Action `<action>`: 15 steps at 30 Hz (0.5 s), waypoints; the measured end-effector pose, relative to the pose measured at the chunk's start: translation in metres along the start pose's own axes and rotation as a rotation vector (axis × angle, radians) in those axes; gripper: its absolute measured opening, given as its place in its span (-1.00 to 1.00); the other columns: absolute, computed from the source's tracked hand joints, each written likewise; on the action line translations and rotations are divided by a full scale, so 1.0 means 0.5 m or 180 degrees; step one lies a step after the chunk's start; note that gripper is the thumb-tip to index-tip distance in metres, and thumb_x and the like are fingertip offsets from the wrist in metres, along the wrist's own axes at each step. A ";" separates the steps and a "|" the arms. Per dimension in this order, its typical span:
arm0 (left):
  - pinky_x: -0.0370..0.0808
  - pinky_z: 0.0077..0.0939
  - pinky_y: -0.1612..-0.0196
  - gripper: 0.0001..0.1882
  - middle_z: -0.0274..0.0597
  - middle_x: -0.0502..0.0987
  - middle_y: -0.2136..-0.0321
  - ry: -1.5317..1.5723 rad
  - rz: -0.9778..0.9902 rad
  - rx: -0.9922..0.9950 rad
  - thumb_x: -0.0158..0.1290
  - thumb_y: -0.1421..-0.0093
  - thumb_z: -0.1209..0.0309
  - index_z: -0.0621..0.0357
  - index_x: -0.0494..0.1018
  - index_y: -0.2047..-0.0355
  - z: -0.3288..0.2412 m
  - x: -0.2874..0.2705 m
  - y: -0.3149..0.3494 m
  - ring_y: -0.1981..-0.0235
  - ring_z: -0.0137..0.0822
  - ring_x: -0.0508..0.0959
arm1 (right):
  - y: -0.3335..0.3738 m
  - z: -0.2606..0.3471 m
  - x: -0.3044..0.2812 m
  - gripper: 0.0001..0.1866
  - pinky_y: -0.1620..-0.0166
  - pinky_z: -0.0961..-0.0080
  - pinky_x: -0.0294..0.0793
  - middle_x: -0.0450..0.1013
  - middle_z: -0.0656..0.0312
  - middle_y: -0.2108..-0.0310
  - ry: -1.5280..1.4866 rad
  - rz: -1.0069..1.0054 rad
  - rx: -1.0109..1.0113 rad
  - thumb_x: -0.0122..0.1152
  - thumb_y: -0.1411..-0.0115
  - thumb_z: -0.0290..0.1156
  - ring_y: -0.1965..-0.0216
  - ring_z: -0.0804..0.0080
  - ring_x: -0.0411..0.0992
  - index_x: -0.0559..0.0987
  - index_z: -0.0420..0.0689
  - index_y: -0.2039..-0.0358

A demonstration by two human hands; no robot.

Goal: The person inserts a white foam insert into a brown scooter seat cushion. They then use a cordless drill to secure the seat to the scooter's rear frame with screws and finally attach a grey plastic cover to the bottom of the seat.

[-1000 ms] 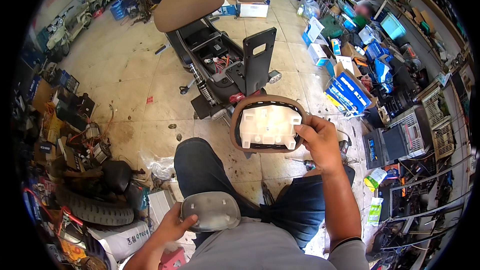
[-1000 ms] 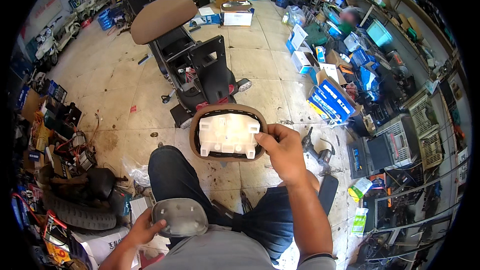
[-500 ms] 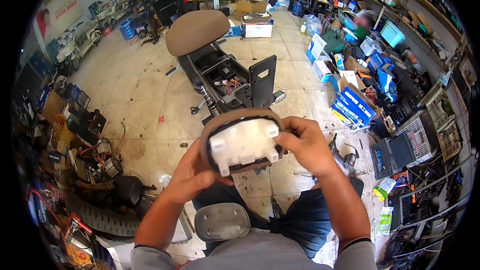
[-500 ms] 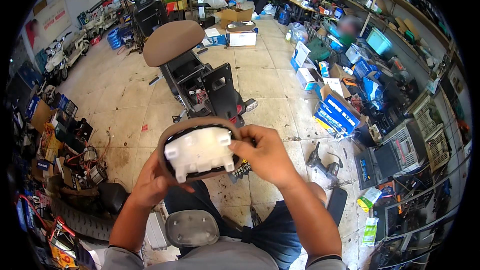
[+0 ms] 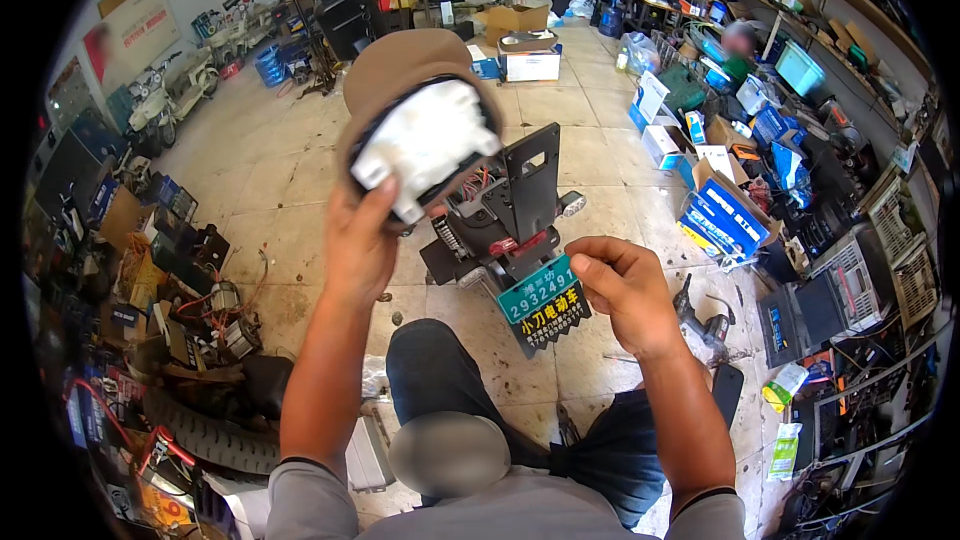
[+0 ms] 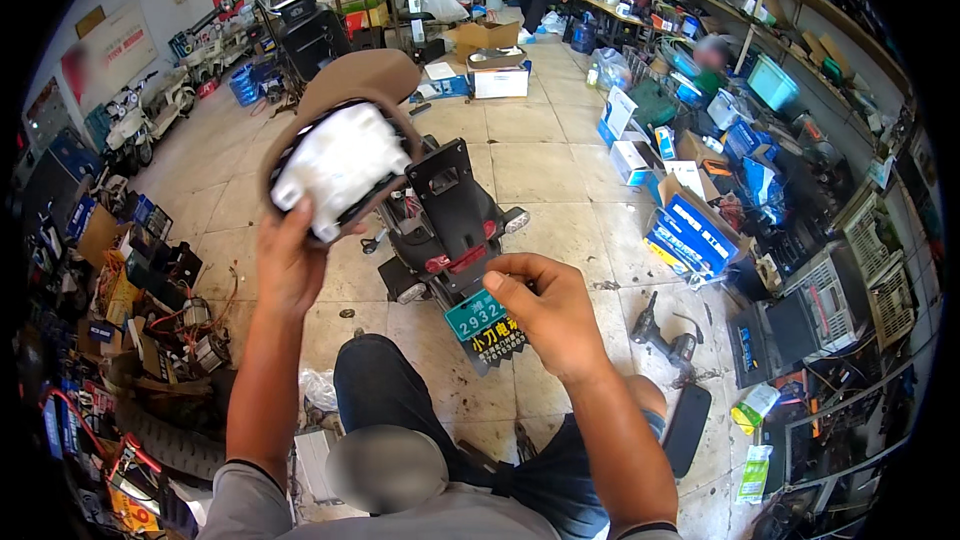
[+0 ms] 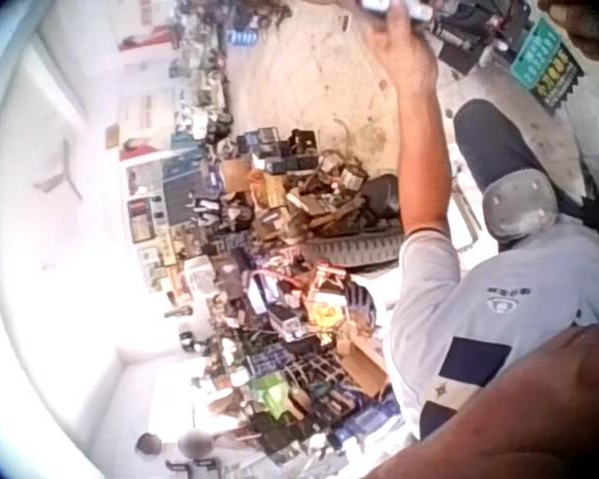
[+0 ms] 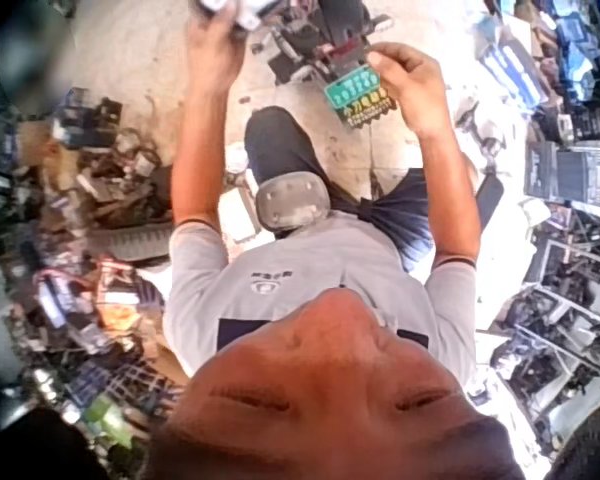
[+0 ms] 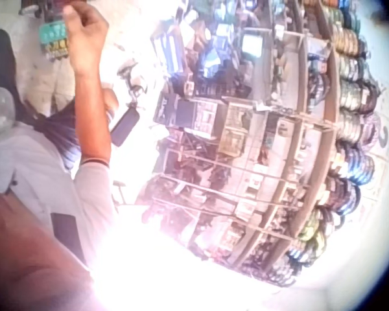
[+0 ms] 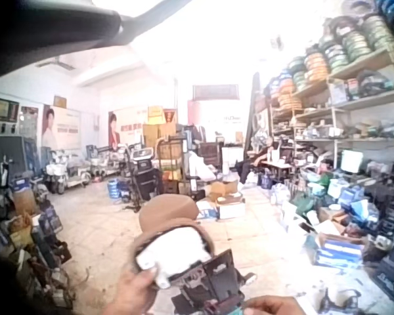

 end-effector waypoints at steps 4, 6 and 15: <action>0.71 -0.04 0.03 -0.41 0.02 0.48 -0.18 0.0104 0.0494 -0.0139 0.13 -0.37 0.35 0.23 0.21 -0.33 0.058 0.081 -0.045 -0.08 -0.03 0.61 | 0.009 -0.006 -0.006 -0.64 0.28 0.64 0.38 0.54 0.31 0.36 -0.0045 -0.0032 -0.0089 0.37 -0.29 -0.31 0.34 0.66 0.40 0.65 -0.36 0.06; 0.69 -0.15 0.01 -0.45 -0.04 0.50 -0.14 0.0149 0.0569 -0.0146 0.13 -0.37 0.41 0.22 0.25 -0.31 0.074 0.102 -0.049 -0.07 -0.15 0.60 | 0.016 -0.016 -0.016 -0.65 0.28 0.64 0.39 0.54 0.31 0.36 -0.0030 -0.0117 -0.0008 0.36 -0.29 -0.33 0.34 0.65 0.40 0.65 -0.37 0.06; 0.55 -0.47 -0.04 -0.44 -0.23 0.54 -0.05 -0.0106 0.0819 -0.0088 0.22 -0.30 0.50 0.22 0.33 -0.28 0.074 0.116 -0.056 -0.02 -0.44 0.54 | 0.027 -0.031 -0.043 -0.67 0.44 0.70 0.24 0.49 0.36 0.40 -0.0165 -0.0228 0.0109 0.33 -0.30 -0.37 0.48 0.73 0.29 0.64 -0.35 0.05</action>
Point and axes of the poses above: each hand's wrist, its own y-axis away from the middle knuckle, its own x-axis out of the palm, z = x × y, the point moved 10 cm from there along -y, towards the middle knuckle
